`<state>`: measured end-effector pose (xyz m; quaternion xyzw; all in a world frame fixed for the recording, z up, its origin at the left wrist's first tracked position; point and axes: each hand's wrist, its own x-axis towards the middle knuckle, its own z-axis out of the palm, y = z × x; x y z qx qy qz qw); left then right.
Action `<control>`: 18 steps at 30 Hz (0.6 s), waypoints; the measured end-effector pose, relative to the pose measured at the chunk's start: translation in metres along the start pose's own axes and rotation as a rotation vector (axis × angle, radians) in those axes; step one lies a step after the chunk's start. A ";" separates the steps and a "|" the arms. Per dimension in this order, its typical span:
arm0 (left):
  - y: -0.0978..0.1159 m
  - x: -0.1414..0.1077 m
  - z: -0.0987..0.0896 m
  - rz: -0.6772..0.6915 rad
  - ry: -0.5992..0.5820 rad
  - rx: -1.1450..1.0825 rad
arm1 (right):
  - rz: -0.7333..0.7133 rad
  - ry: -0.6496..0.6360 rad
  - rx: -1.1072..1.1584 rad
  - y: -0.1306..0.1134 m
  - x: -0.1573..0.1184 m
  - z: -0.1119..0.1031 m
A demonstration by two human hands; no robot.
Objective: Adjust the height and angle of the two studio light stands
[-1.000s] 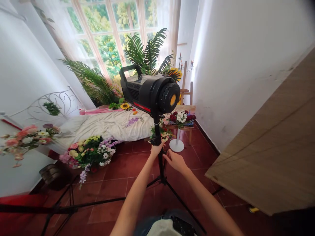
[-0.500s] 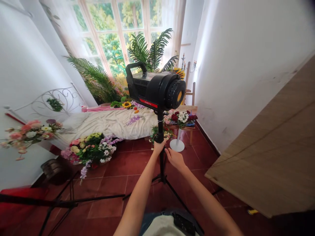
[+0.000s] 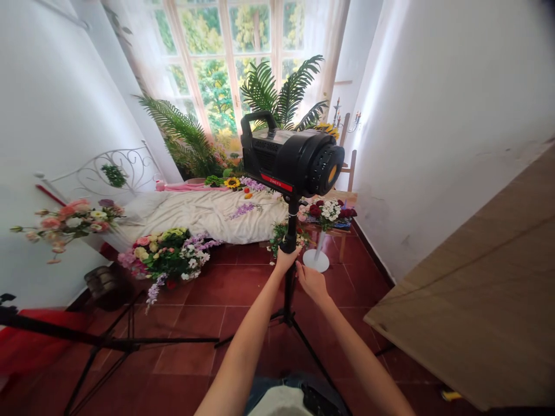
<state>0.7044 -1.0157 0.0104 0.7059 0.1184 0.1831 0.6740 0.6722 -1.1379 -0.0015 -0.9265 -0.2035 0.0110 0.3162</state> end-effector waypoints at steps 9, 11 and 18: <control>-0.002 -0.001 -0.002 0.040 0.009 -0.046 | 0.202 -0.204 0.628 0.007 0.010 0.022; -0.001 -0.001 -0.001 0.040 0.020 -0.038 | 0.283 -0.223 0.824 0.007 0.012 0.030; -0.005 0.003 0.001 0.002 0.060 -0.085 | 0.577 -0.404 1.568 0.000 0.008 0.031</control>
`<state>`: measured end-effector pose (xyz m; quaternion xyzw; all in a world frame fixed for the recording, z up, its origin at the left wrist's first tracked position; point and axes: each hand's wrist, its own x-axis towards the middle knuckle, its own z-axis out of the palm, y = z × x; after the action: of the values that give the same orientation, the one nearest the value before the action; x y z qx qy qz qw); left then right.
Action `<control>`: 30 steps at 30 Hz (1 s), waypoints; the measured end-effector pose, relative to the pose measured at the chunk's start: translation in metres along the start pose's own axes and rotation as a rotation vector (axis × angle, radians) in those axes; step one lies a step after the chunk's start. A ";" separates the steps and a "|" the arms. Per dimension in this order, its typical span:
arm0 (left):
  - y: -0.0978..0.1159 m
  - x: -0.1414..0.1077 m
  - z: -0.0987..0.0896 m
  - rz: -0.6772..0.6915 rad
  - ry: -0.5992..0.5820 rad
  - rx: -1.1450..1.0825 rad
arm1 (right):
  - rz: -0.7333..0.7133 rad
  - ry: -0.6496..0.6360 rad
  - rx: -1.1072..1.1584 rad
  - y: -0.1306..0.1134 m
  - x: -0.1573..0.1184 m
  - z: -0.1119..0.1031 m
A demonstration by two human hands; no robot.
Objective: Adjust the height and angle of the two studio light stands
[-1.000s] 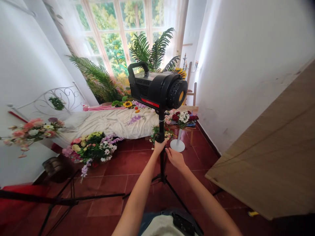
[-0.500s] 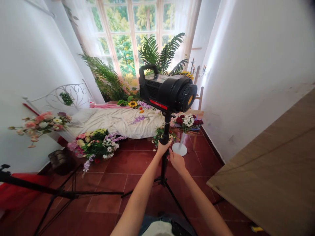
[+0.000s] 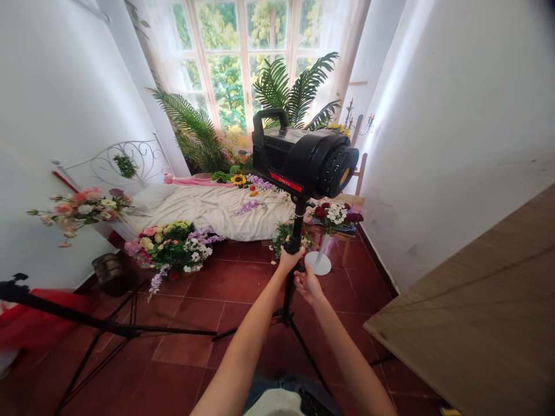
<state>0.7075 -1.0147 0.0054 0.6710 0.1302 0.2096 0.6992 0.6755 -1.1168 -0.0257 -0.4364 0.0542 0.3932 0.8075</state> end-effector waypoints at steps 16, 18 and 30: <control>-0.006 0.004 -0.004 -0.035 -0.004 0.064 | 0.121 -0.241 0.641 -0.013 -0.013 0.009; -0.005 0.001 -0.006 -0.058 0.009 0.077 | 0.103 -0.275 0.645 -0.015 -0.018 0.013; -0.013 -0.049 -0.077 -0.033 -0.101 -0.003 | 0.189 -0.406 0.799 -0.014 -0.029 0.037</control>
<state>0.6304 -0.9700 -0.0173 0.6775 0.1054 0.1642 0.7092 0.6554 -1.1105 0.0192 0.0020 0.0818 0.4909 0.8674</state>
